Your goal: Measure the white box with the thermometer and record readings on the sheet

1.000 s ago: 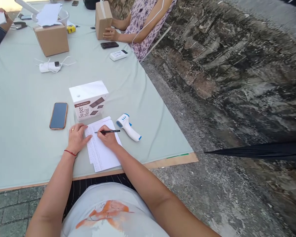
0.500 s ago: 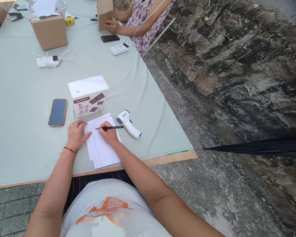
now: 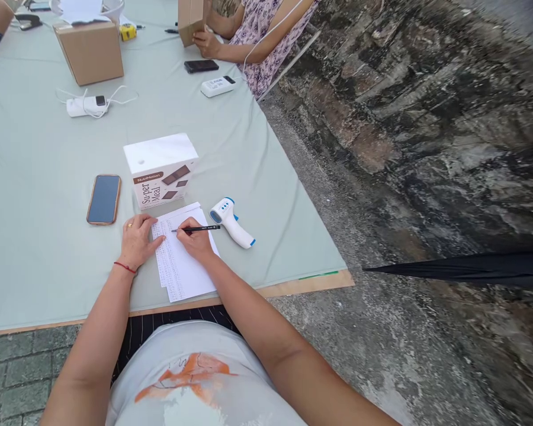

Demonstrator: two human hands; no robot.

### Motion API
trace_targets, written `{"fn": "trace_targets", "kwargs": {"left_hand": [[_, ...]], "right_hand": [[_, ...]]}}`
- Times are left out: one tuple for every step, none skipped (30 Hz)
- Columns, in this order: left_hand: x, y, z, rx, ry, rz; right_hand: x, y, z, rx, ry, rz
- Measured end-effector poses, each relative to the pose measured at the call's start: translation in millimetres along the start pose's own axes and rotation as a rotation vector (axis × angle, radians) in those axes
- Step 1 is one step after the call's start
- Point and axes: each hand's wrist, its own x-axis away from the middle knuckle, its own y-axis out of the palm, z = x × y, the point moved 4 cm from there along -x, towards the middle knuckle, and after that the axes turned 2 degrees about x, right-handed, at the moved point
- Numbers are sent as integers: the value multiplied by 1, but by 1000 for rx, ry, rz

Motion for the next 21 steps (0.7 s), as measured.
{"fn": "trace_targets", "kwargs": {"left_hand": [[0, 0, 0, 0, 1, 1], [0, 0, 0, 0, 2, 2], [0, 0, 0, 0, 1, 4], [0, 0, 0, -1, 1, 6], [0, 0, 0, -2, -1, 7], [0, 0, 0, -3, -1, 6], [0, 0, 0, -3, -1, 3], [0, 0, 0, -3, -1, 1], [0, 0, 0, -3, 0, -2], [0, 0, 1, -2, 0, -4], [0, -1, 1, -2, -1, -5], [0, -1, 1, -2, -3, -6], [0, -1, 1, -2, -6, -6], [0, -1, 1, -2, -7, -8], [0, -1, 2, -2, -8, -10], [0, -1, 2, -1, -9, -11], [0, -1, 2, 0, -8, -12], [0, -1, 2, 2, -8, -11], [0, -2, 2, 3, -7, -10], [0, -2, 2, 3, -7, -9], [0, -2, 2, 2, -7, -9]], "right_hand": [[0, 0, 0, -2, -2, 2], [0, 0, 0, -2, -2, 3], [0, 0, -1, -2, 0, 4], [0, 0, -1, -2, 2, 5], [0, 0, -1, -1, 4, 6], [0, 0, -1, -1, 5, 6], [0, 0, -1, -2, 4, 7], [0, 0, -1, -2, 2, 6], [1, 0, -2, -3, -1, 5], [1, 0, -2, -3, -3, 4], [1, -1, -2, -2, -4, 2], [1, -1, -2, 1, -1, -1], [1, -1, -2, 6, 3, -6], [1, -1, -2, 10, 8, -9], [1, -1, -2, 13, 12, -10], [1, -1, -2, 16, 14, -11], [1, -2, -3, 16, 13, -11], [1, -2, -3, 16, 11, -11], [1, -2, -3, 17, 8, -10], [1, -2, -3, 18, 6, -11], [1, -2, -3, 20, 3, -13]]}}
